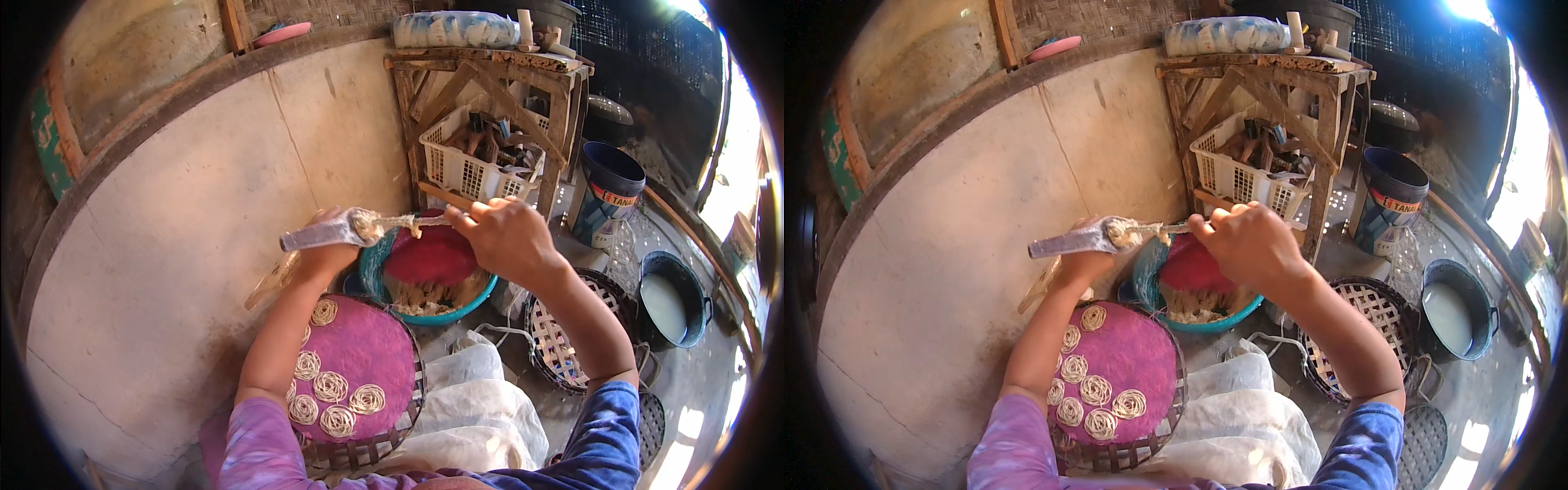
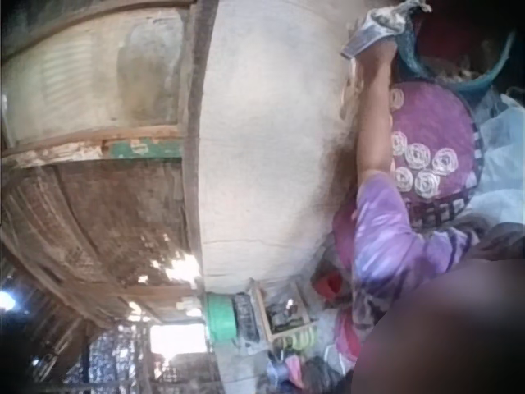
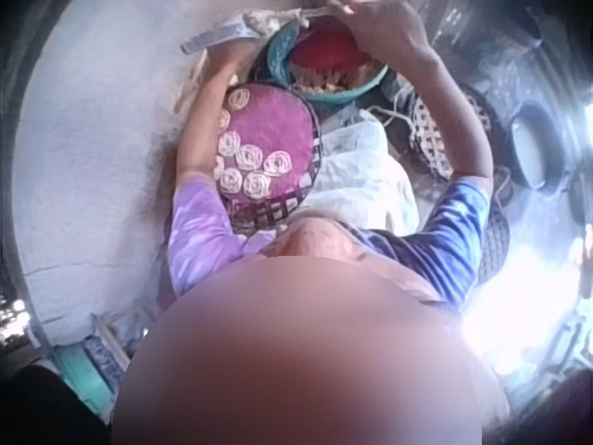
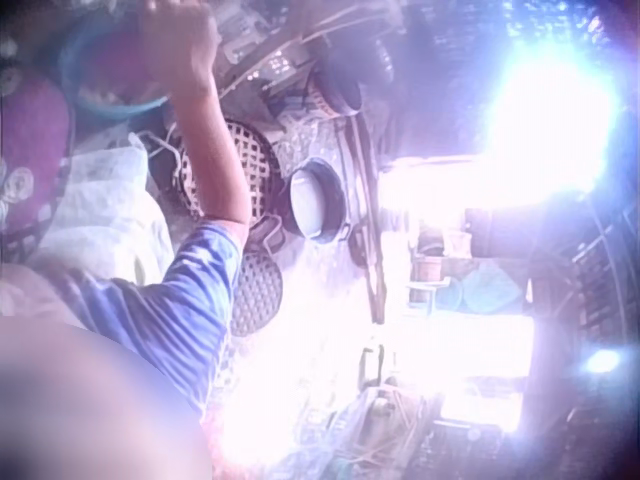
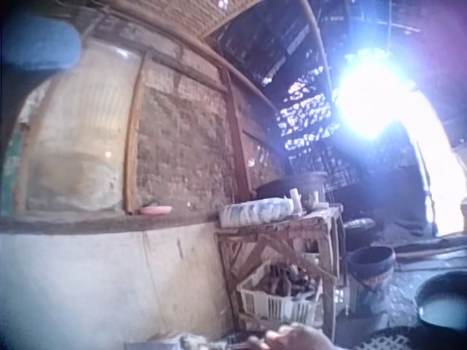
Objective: The person uses a handheld extruder to press dough through a nozzle, forming thin noodle strands that are coiled into circular nests on a pink mat inside a round basket. The person repeatedly scoops dough from a green basin, loads it into the extruder, and extrudes noodles onto the mat until the basket is filled with multiple noodle nests.
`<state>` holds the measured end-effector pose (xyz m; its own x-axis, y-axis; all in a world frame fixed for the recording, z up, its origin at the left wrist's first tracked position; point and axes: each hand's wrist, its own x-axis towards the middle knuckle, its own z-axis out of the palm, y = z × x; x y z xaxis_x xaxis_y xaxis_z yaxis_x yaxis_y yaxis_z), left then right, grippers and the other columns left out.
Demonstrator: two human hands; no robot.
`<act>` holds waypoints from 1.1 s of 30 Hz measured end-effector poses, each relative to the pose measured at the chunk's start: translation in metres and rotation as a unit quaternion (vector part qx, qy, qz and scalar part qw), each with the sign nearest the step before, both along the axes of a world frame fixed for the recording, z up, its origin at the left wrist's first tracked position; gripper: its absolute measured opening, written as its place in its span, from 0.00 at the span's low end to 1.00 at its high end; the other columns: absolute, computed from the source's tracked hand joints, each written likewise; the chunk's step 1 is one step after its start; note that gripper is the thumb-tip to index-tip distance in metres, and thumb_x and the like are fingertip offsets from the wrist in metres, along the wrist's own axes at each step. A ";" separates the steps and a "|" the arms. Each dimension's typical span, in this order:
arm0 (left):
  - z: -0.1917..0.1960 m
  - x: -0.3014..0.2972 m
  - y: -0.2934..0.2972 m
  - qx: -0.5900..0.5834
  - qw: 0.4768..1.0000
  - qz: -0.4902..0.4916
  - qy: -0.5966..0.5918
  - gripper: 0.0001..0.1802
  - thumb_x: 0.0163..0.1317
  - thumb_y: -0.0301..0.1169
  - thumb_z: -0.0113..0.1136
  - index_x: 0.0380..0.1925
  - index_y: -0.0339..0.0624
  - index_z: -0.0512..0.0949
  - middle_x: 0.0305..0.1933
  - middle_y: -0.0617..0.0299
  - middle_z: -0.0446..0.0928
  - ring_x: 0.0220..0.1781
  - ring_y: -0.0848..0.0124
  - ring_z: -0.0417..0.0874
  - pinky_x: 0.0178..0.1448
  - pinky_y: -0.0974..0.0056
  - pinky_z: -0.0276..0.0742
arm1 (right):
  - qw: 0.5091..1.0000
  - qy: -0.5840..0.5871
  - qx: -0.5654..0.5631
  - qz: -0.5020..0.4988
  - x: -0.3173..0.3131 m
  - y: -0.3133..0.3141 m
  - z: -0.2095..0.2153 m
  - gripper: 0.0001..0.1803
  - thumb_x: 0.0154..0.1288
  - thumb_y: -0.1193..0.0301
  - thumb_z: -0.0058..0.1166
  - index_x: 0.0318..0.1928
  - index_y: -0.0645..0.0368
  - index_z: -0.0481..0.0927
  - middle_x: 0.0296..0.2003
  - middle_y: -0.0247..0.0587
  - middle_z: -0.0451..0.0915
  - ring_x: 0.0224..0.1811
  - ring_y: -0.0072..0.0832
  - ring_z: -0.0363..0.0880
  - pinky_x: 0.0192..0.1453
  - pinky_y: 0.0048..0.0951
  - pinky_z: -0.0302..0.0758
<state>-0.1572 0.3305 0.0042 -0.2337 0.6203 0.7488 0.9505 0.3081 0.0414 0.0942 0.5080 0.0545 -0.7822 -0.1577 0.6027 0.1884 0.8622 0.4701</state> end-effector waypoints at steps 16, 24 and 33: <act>0.024 0.036 -0.039 0.112 0.993 -0.022 -0.040 0.08 0.53 0.32 0.66 0.33 0.46 0.84 0.33 0.58 0.84 0.38 0.57 0.84 0.44 0.55 0.79 | 0.873 0.180 -0.423 0.163 -0.020 -0.070 -0.039 0.23 0.65 0.77 0.53 0.61 0.56 0.75 0.26 0.46 0.76 0.29 0.42 0.80 0.33 0.38 0.76; 0.021 0.007 -0.057 0.078 0.995 0.069 0.002 0.11 0.49 0.32 0.67 0.35 0.49 0.82 0.36 0.58 0.81 0.40 0.56 0.82 0.46 0.52 0.77 | 0.732 0.084 -0.633 0.236 -0.038 -0.112 -0.116 0.24 0.69 0.80 0.46 0.65 0.62 0.70 0.34 0.56 0.80 0.34 0.43 0.82 0.43 0.33 0.78; 0.007 -0.013 -0.050 0.064 0.986 0.139 0.069 0.06 0.48 0.29 0.63 0.28 0.52 0.81 0.29 0.62 0.78 0.33 0.56 0.79 0.38 0.53 0.78 | 0.601 0.008 -0.763 0.238 -0.056 -0.120 -0.120 0.20 0.77 0.70 0.44 0.66 0.61 0.71 0.24 0.24 0.68 0.24 0.12 0.61 0.27 0.19 0.63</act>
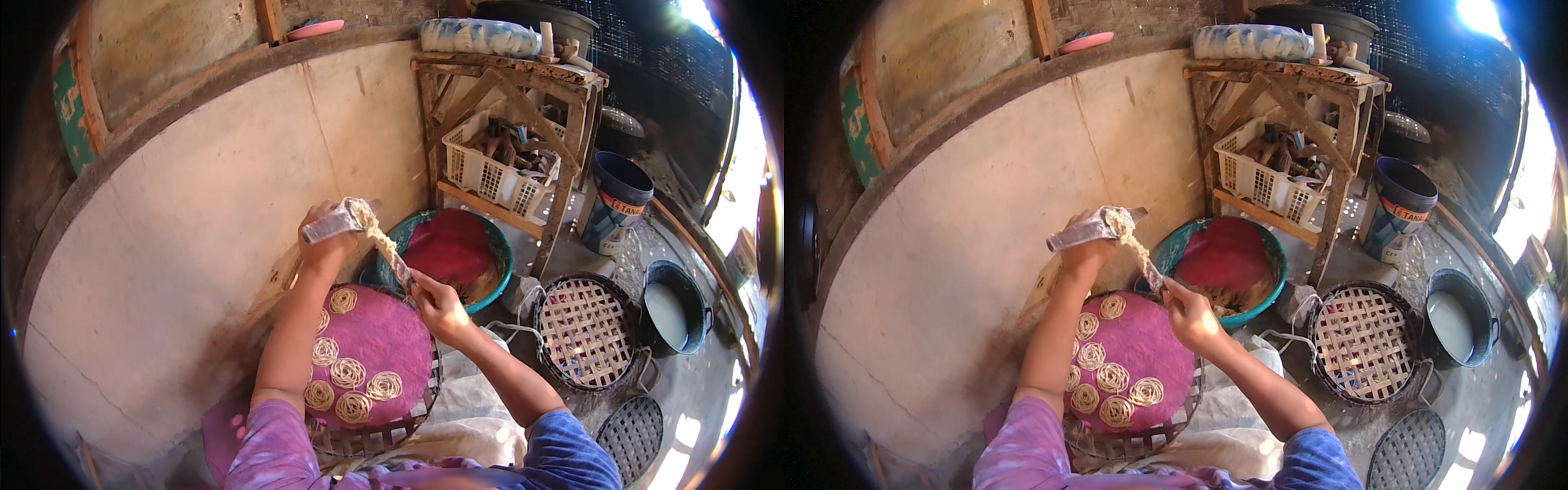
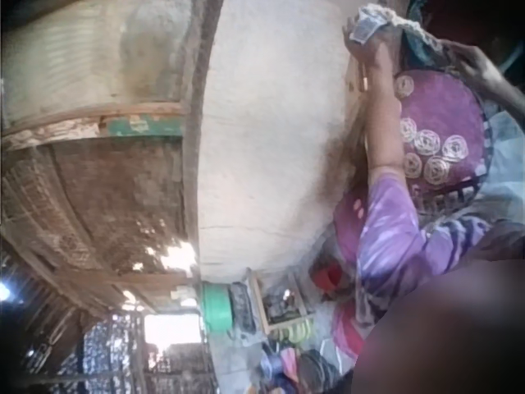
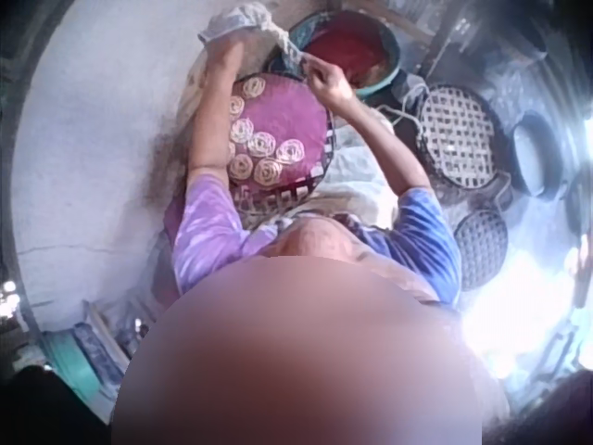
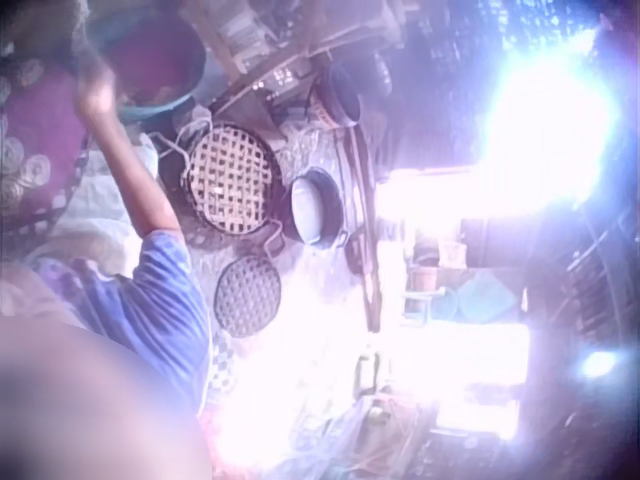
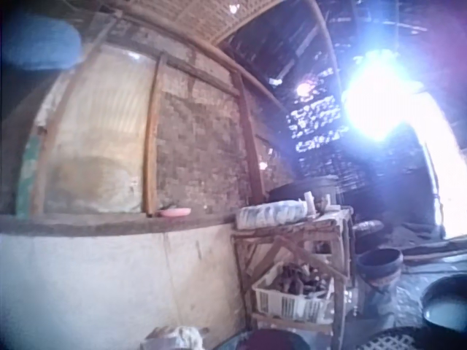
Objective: The person uses a handheld extruder to press dough through a nozzle, forming thin noodle strands that are coiled into circular nests on a pink mat inside a round basket. The person repeatedly scoops dough from a green basin, loads it into the extruder, and extrudes noodles onto the mat until the basket is filled with multiple noodle nests.
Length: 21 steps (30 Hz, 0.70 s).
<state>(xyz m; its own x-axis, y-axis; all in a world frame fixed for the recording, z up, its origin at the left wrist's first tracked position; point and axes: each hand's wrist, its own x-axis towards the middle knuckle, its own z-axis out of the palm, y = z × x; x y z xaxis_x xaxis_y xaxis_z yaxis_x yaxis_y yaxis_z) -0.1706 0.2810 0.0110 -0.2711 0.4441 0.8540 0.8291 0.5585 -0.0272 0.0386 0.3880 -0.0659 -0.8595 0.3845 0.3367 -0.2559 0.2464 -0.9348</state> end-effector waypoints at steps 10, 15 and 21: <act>0.045 -0.003 -0.054 0.045 0.988 -0.139 0.047 0.11 0.52 0.27 0.66 0.37 0.41 0.80 0.37 0.55 0.81 0.41 0.57 0.82 0.49 0.56 0.78 | 0.820 -0.365 0.429 -0.103 0.013 0.145 -0.046 0.23 0.74 0.59 0.46 0.58 0.62 0.78 0.51 0.56 0.81 0.54 0.48 0.79 0.56 0.41 0.75; 0.072 0.041 -0.084 0.332 0.553 -0.558 -0.522 0.06 0.57 0.28 0.67 0.30 0.45 0.78 0.28 0.69 0.75 0.32 0.73 0.74 0.40 0.64 0.72 | 0.975 -0.098 0.114 0.166 0.003 0.074 -0.032 0.39 0.76 0.43 0.36 0.70 0.64 0.65 0.69 0.51 0.67 0.72 0.44 0.64 0.76 0.45 0.56; -0.014 0.060 -0.068 0.362 0.325 -0.622 -0.614 0.09 0.63 0.36 0.62 0.27 0.49 0.73 0.30 0.66 0.73 0.38 0.70 0.72 0.44 0.63 0.70 | 0.573 -0.111 -0.636 0.504 0.040 -0.066 -0.008 0.55 0.59 0.23 0.34 0.63 0.62 0.68 0.40 0.52 0.77 0.23 0.31 0.73 0.24 0.30 0.71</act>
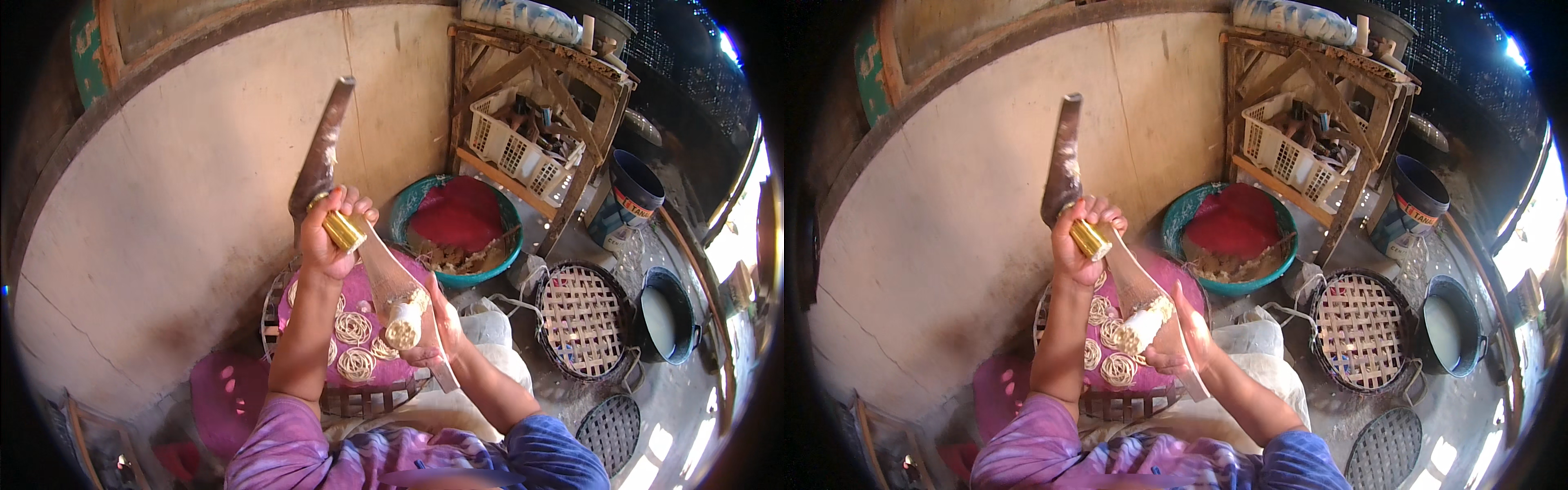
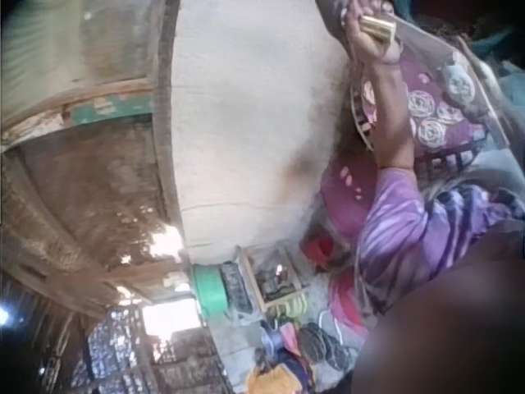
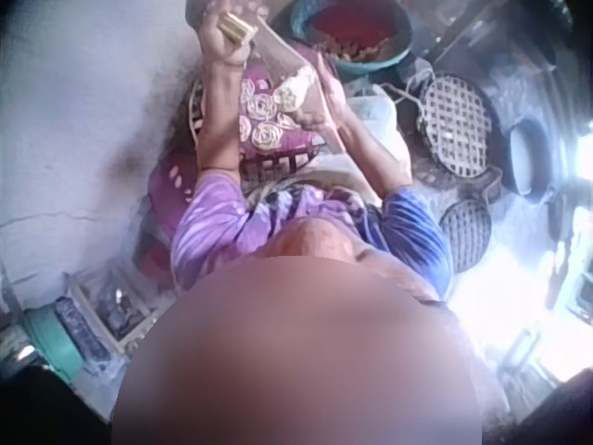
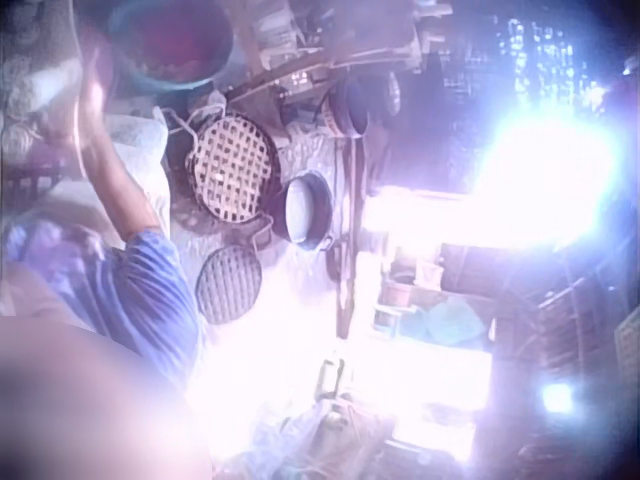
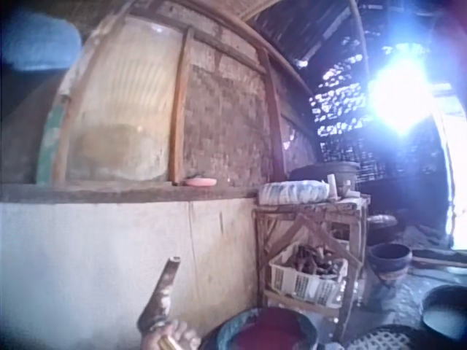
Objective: The person uses a handheld extruder to press dough through a nozzle, forming thin noodle strands that are coiled into circular nests on a pink mat inside a round basket. The person repeatedly scoops dough from a green basin, loads it into the extruder, and extrudes noodles onto the mat until the basket is filled with multiple noodle nests.
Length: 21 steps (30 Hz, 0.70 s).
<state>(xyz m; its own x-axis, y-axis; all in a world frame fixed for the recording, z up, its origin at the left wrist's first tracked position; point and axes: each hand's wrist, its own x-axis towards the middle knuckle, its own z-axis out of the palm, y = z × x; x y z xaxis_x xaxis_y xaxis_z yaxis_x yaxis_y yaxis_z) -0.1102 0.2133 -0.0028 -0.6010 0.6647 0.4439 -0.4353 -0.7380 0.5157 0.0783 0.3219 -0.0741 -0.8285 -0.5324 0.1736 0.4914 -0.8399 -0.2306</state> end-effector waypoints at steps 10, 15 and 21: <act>-0.051 0.081 -0.073 -0.474 0.652 0.218 0.551 0.23 0.55 0.45 0.72 0.47 0.46 0.80 0.44 0.56 0.83 0.45 0.63 0.85 0.54 0.60 0.80 | 0.619 0.123 0.630 -0.453 0.060 0.032 0.057 0.41 0.75 0.42 0.32 0.70 0.66 0.59 0.33 0.39 0.74 0.20 0.22 0.73 0.23 0.24 0.71; -0.047 0.097 -0.074 -0.427 0.618 0.183 0.634 0.17 0.58 0.39 0.67 0.44 0.44 0.80 0.38 0.56 0.82 0.39 0.58 0.85 0.44 0.57 0.80 | 0.393 0.322 0.758 -0.408 0.063 0.022 0.079 0.49 0.61 0.50 0.57 0.70 0.72 0.54 0.57 0.67 0.72 0.60 0.57 0.75 0.64 0.43 0.71; -0.085 0.125 -0.068 -0.290 0.761 0.087 0.574 0.17 0.55 0.33 0.65 0.45 0.40 0.79 0.39 0.50 0.81 0.47 0.55 0.82 0.55 0.51 0.75 | 0.437 0.301 0.806 -0.264 0.073 0.010 0.059 0.48 0.62 0.52 0.58 0.71 0.71 0.53 0.56 0.69 0.73 0.56 0.57 0.78 0.62 0.44 0.73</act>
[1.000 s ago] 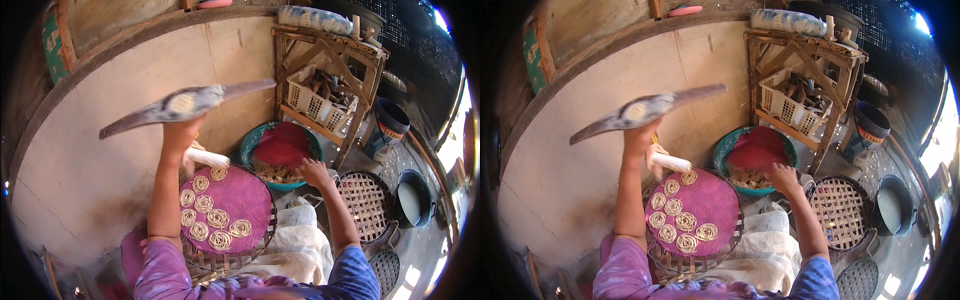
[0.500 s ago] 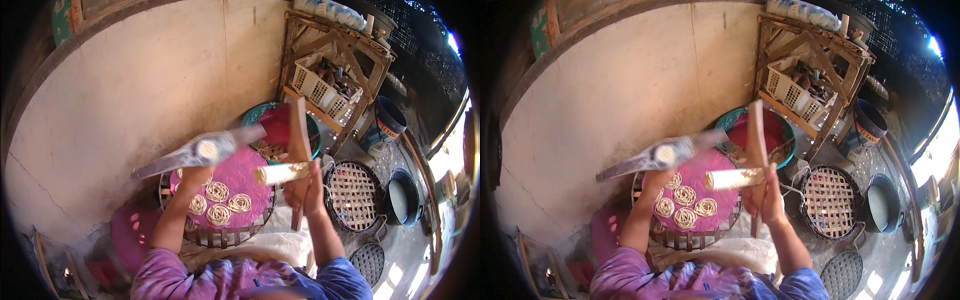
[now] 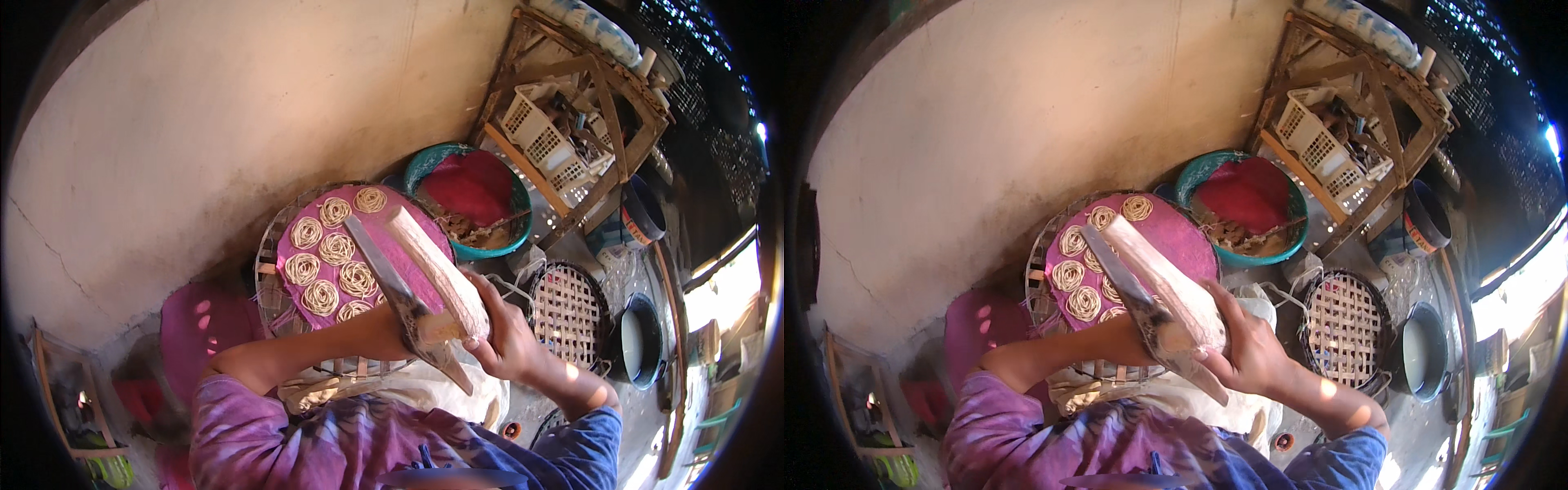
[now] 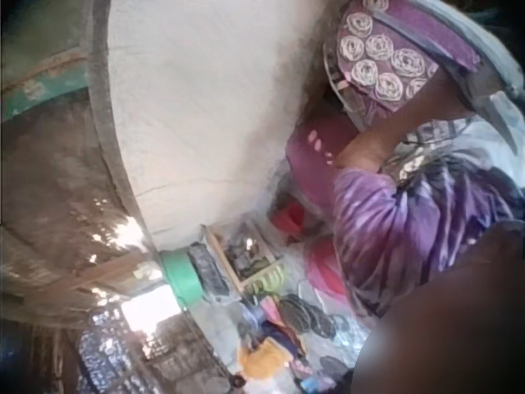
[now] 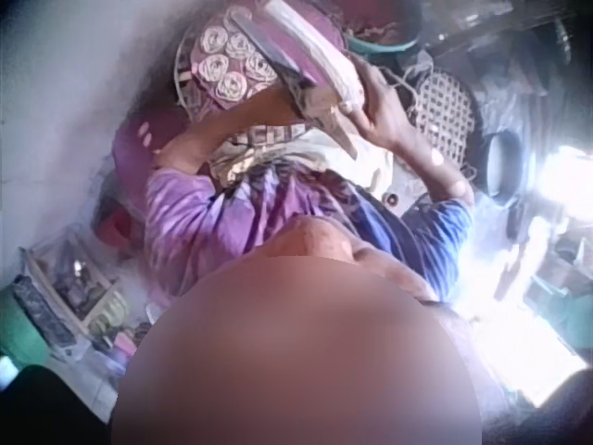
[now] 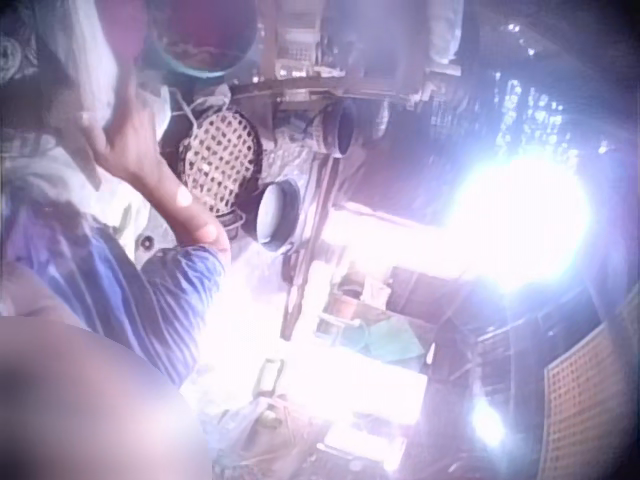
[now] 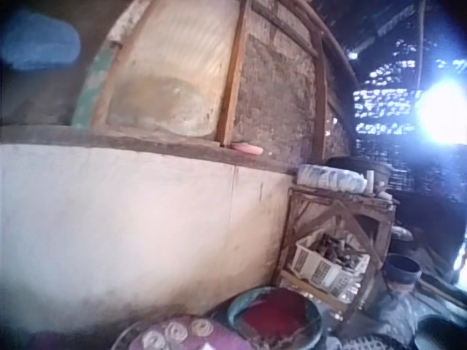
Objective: The person uses a handheld extruder to press dough through a nozzle, forming thin noodle strands that are coiled into circular nests on a pink mat inside a round basket. The person repeatedly scoops dough from a green basin, loads it into the extruder, and extrudes noodles onto the mat until the basket is filled with multiple noodle nests.
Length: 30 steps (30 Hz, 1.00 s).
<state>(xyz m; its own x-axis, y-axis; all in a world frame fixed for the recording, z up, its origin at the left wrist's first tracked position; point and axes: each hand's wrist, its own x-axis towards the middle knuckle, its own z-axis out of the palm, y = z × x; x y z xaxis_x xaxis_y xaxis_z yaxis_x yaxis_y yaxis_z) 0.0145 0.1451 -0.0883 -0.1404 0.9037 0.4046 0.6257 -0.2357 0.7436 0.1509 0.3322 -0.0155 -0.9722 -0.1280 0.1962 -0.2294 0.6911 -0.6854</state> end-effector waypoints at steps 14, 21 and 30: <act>0.116 -0.090 0.092 0.202 0.701 -0.275 -0.626 0.45 0.63 0.63 0.54 0.68 0.41 0.59 0.64 0.46 0.69 0.67 0.52 0.71 0.71 0.44 0.67 | 0.617 -0.359 -0.672 0.197 0.045 0.063 -0.048 0.85 0.34 0.09 0.29 0.72 0.80 0.45 0.46 0.69 0.76 0.40 0.42 0.81 0.46 0.39 0.76; 0.007 -0.147 0.153 0.257 0.555 -0.254 -0.750 0.35 0.63 0.61 0.54 0.53 0.40 0.72 0.50 0.54 0.74 0.56 0.56 0.75 0.67 0.51 0.69 | 0.706 -0.424 -0.568 -0.001 -0.007 0.111 -0.026 0.55 0.62 0.27 0.34 0.69 0.65 0.57 0.52 0.68 0.75 0.49 0.51 0.81 0.56 0.51 0.76; -0.041 -0.181 0.142 0.385 0.564 -0.258 -0.683 0.25 0.66 0.57 0.54 0.43 0.45 0.73 0.40 0.63 0.73 0.49 0.65 0.76 0.57 0.52 0.75 | 0.842 -0.399 -0.336 -0.140 -0.040 0.094 -0.008 0.40 0.72 0.41 0.39 0.65 0.67 0.65 0.45 0.62 0.80 0.36 0.39 0.86 0.41 0.36 0.84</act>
<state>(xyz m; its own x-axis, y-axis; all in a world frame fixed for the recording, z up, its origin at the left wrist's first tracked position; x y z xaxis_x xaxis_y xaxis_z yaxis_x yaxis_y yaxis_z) -0.1669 0.2873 -0.1294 -0.5956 0.5964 0.5381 -0.7071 -0.7071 0.0012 0.1112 0.4261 -0.0237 -0.8029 0.0071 -0.5961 0.5959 0.0369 -0.8022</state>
